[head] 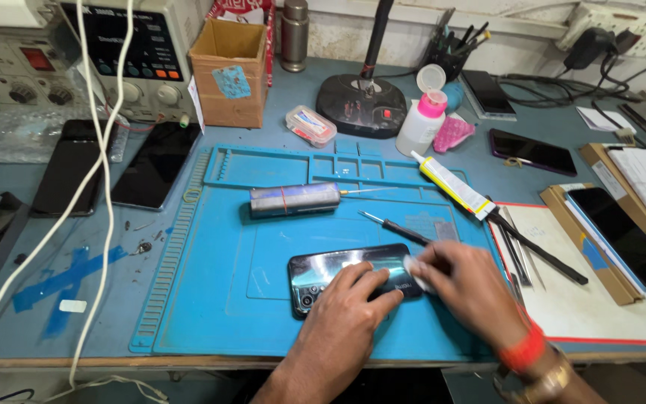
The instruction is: The person squeezes adhesive from a tube around the edge of an opened smartphone back cover on a repair mat, then uses a heated tool to warm the cover, presses the cover onto the phone body, wipes the assembled phone with a tissue, and places rubber bands around it.
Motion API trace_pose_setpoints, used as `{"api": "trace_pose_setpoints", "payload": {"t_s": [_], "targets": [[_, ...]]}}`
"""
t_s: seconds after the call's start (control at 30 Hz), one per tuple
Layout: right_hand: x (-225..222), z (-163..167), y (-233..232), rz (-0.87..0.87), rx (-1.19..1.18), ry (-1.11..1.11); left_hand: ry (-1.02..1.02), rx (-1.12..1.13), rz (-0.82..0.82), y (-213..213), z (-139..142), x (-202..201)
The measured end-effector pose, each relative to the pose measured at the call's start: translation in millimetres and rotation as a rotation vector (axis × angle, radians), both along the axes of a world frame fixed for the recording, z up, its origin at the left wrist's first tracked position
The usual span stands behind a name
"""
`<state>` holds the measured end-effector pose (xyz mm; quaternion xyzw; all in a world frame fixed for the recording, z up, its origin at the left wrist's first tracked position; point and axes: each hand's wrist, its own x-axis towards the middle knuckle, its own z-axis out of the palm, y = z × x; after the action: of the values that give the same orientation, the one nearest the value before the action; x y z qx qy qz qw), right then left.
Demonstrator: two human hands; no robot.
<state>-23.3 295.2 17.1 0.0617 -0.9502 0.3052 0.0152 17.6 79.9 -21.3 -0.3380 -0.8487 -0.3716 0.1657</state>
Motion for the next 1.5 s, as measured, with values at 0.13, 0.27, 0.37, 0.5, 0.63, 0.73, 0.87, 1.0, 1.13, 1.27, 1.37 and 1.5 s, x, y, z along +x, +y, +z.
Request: {"api": "trace_pose_setpoints", "payload": {"t_s": [0.13,0.27,0.37,0.5,0.63,0.73,0.87,1.0,1.13,1.27,1.37,1.5], "targets": [[16.4,-1.2,0.5,-0.073,0.029,-0.052,-0.012,0.004,0.005,-1.2,-0.5,0.3],[-3.4,-0.9,-3.6,0.054,0.058,0.053,-0.010,-0.004,-0.006,-4.2,-2.2,0.4],[-30.4,0.8,-11.6,0.144,0.153,0.138,-0.008,-0.021,0.007,-4.0,-5.2,3.5],[-57.9,15.1,-16.4,0.263,0.223,0.044,0.038,-0.044,0.026,-1.3,-9.2,9.8],[-77.8,25.6,-33.7,0.572,0.196,0.009,-0.015,-0.001,-0.007,-3.4,-11.3,13.2],[-85.0,24.5,-57.6,0.548,0.180,-0.172,-0.055,0.022,-0.038,-9.0,-11.2,12.4],[-86.2,23.1,-85.7,0.625,0.201,-0.144,-0.078,0.027,-0.080,-14.5,-10.1,9.0],[-84.1,18.2,-114.3,0.706,0.137,-0.085,-0.021,0.079,-0.089,-18.0,-11.6,6.9],[-81.4,11.7,-134.2,0.748,0.087,-0.056,-0.029,0.070,-0.094,-16.0,-15.3,5.3],[-76.8,11.6,-138.4,0.787,0.051,-0.013,-0.024,0.052,-0.098,-14.4,-17.5,4.1],[-70.7,15.2,-140.7,0.832,0.067,0.045,-0.002,0.051,-0.094,-16.0,-17.5,7.7],[-50.7,21.7,-143.4,0.932,0.022,0.076,-0.100,-0.059,-0.082,-10.7,-19.6,9.8]]}}
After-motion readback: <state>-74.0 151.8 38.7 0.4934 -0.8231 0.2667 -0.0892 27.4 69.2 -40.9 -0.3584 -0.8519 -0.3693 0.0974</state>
